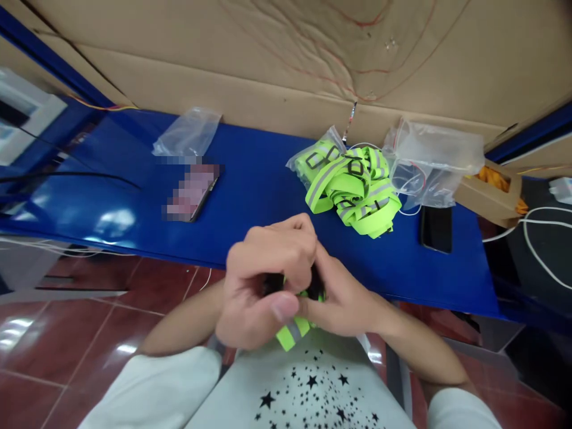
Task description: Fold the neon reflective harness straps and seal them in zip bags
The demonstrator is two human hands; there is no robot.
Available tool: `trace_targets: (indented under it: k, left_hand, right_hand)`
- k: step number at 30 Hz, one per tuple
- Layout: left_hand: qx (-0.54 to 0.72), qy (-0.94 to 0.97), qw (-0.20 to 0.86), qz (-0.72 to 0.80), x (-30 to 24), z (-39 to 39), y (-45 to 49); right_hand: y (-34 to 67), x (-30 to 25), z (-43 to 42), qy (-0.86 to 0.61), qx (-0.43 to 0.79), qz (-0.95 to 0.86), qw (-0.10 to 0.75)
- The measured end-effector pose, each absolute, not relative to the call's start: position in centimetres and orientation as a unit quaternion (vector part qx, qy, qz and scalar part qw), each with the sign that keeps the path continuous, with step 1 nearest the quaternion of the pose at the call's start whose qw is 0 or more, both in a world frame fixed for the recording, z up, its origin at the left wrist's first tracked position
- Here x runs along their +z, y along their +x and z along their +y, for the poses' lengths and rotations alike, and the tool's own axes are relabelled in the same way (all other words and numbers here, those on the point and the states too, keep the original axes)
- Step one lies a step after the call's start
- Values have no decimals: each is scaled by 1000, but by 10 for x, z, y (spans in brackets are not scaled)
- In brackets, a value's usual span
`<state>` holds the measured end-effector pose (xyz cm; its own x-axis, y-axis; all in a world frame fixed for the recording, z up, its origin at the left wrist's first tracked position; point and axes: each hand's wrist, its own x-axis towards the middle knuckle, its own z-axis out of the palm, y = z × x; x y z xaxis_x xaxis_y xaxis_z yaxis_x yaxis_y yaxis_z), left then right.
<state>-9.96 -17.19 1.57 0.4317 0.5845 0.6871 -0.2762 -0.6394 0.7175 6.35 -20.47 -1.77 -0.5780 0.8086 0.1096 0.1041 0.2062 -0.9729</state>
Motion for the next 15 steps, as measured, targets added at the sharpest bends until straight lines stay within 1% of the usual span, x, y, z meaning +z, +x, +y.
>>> trace_targets:
  k: [3, 5, 6, 8, 10, 12, 15]
  left_hand:
    - [527, 769, 328, 151, 8, -166, -90]
    - [551, 758, 271, 221, 1, -166, -92]
    - [562, 741, 260, 260, -3, -167, -94]
    - [547, 718, 299, 309, -12, -171, -100]
    - [499, 720, 368, 311, -21, -176, -101]
    - [464, 731, 404, 296, -30, -183, -98]
    - [489, 694, 429, 308, -38, -193, -89]
  right_hand:
    - [61, -29, -206, -354, 554, -652, 378]
    - [65, -30, -206, -370, 537, -642, 404]
    - [67, -29, -205, -382, 526, -636, 416]
    - [69, -26, -202, -409, 501, -620, 444]
    - [67, -23, -197, -423, 476, -602, 481]
    - [62, -23, -191, -427, 459, -584, 515]
    - [59, -26, -186, -430, 465, -568, 525]
